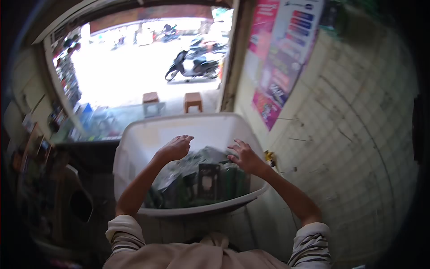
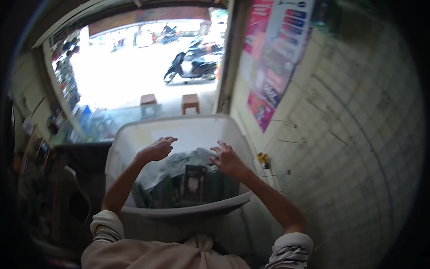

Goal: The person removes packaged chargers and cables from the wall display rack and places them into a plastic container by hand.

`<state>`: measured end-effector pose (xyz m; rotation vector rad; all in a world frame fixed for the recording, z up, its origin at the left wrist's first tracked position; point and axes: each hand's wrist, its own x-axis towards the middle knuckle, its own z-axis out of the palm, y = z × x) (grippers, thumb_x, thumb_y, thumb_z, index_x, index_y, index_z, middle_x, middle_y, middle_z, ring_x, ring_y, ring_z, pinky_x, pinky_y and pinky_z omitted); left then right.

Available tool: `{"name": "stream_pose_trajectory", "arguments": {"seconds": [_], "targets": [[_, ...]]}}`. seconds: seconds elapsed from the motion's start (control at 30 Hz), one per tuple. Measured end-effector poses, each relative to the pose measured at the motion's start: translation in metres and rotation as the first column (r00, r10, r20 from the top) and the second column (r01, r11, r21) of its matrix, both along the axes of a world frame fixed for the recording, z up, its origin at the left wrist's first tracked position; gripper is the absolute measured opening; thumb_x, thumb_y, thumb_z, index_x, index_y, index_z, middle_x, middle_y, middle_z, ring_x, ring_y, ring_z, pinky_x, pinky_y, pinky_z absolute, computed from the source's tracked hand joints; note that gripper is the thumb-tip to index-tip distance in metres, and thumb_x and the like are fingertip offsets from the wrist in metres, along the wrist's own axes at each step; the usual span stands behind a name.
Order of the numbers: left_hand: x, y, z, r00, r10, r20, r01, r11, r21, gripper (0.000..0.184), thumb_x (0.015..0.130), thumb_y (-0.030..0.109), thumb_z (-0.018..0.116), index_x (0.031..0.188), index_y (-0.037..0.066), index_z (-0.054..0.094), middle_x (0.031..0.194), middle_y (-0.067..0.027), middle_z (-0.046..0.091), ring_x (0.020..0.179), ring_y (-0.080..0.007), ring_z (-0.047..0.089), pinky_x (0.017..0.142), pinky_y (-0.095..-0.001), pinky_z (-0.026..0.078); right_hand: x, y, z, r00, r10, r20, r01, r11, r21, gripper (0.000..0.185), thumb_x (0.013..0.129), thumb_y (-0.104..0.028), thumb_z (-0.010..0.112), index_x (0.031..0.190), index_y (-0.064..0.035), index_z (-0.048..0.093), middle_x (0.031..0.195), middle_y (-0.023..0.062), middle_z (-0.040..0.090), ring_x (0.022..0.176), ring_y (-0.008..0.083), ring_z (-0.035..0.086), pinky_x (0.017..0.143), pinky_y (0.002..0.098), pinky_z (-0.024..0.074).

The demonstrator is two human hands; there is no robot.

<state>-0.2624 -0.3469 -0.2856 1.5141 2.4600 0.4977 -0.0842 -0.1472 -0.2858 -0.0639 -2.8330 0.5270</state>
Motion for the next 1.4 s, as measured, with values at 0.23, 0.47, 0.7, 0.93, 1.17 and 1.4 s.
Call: {"name": "stream_pose_trajectory", "arguments": {"seconds": [0.23, 0.47, 0.7, 0.93, 1.17, 1.4], "targets": [[0.071, 0.142, 0.15, 0.859, -0.48, -0.175, 0.416, 0.457, 0.786, 0.026, 0.08, 0.002, 0.04, 0.106, 0.004, 0.043, 0.097, -0.0149, 0.051, 0.089, -0.0257, 0.052, 0.073, -0.0316, 0.042, 0.057, 0.076, 0.171, 0.907, -0.132, -0.399, 0.212, 0.963, 0.164, 0.023, 0.074, -0.015, 0.053, 0.091, 0.0003, 0.052, 0.096, 0.017, 0.049, 0.094, 0.0303, 0.046, 0.082, 0.0342, 0.0364], [0.109, 0.255, 0.264, 0.39, -0.898, 0.206, 0.213, 0.305, 0.928, 0.033, 0.084, 0.02, 0.038, 0.115, 0.01, 0.034, 0.109, -0.0065, 0.045, 0.1, -0.0155, 0.046, 0.083, -0.0292, 0.036, 0.094, 0.12, 0.301, 0.668, -0.277, -0.691, 0.375, 0.927, -0.009, 0.017, 0.075, -0.013, 0.051, 0.088, -0.002, 0.054, 0.087, 0.0122, 0.054, 0.075, 0.0201, 0.055, 0.066, 0.0295, 0.0428], [0.104, 0.376, 0.314, 0.338, -0.906, 0.256, 0.043, 0.286, 0.957, 0.043, 0.081, 0.024, 0.047, 0.117, 0.014, 0.027, 0.105, -0.0076, 0.045, 0.099, -0.0213, 0.046, 0.086, -0.0339, 0.036, 0.075, 0.216, 0.356, 0.447, -0.248, -0.859, 0.509, 0.861, 0.016, 0.025, 0.074, -0.024, 0.054, 0.087, -0.0027, 0.054, 0.078, 0.0099, 0.059, 0.074, 0.0196, 0.058, 0.065, 0.0288, 0.045], [0.11, 0.44, 0.338, 0.252, -0.849, 0.465, -0.269, 0.4, 0.876, 0.042, 0.08, 0.017, 0.045, 0.117, 0.013, 0.025, 0.1, -0.0064, 0.044, 0.086, -0.0191, 0.046, 0.075, -0.0314, 0.04, 0.034, 0.308, 0.368, 0.334, -0.23, -0.914, 0.576, 0.818, 0.005, 0.043, 0.064, -0.028, 0.063, 0.092, 0.0016, 0.05, 0.075, 0.0137, 0.058, 0.074, 0.0238, 0.057, 0.066, 0.0312, 0.0443], [0.094, 0.46, 0.353, 0.185, -0.953, 0.238, -0.113, 0.22, 0.969, 0.03, 0.083, 0.021, 0.04, 0.11, 0.011, 0.032, 0.103, -0.006, 0.041, 0.09, -0.0188, 0.046, 0.073, -0.0282, 0.039, 0.004, 0.336, 0.381, 0.309, -0.308, -0.9, 0.548, 0.831, -0.096, 0.048, 0.062, -0.034, 0.063, 0.094, 0.0004, 0.05, 0.077, 0.0139, 0.058, 0.078, 0.0271, 0.056, 0.07, 0.0341, 0.0426], [0.102, 0.447, 0.363, 0.156, -0.961, 0.229, -0.278, 0.179, 0.944, 0.042, 0.079, 0.012, 0.042, 0.118, 0.01, 0.025, 0.103, -0.007, 0.042, 0.09, -0.0194, 0.046, 0.067, -0.0258, 0.038, -0.029, 0.359, 0.405, 0.424, -0.429, -0.797, 0.309, 0.896, -0.318, 0.031, 0.067, -0.024, 0.063, 0.084, 0.0005, 0.055, 0.076, 0.0095, 0.054, 0.052, 0.0127, 0.054, 0.039, 0.0233, 0.0417]]}}
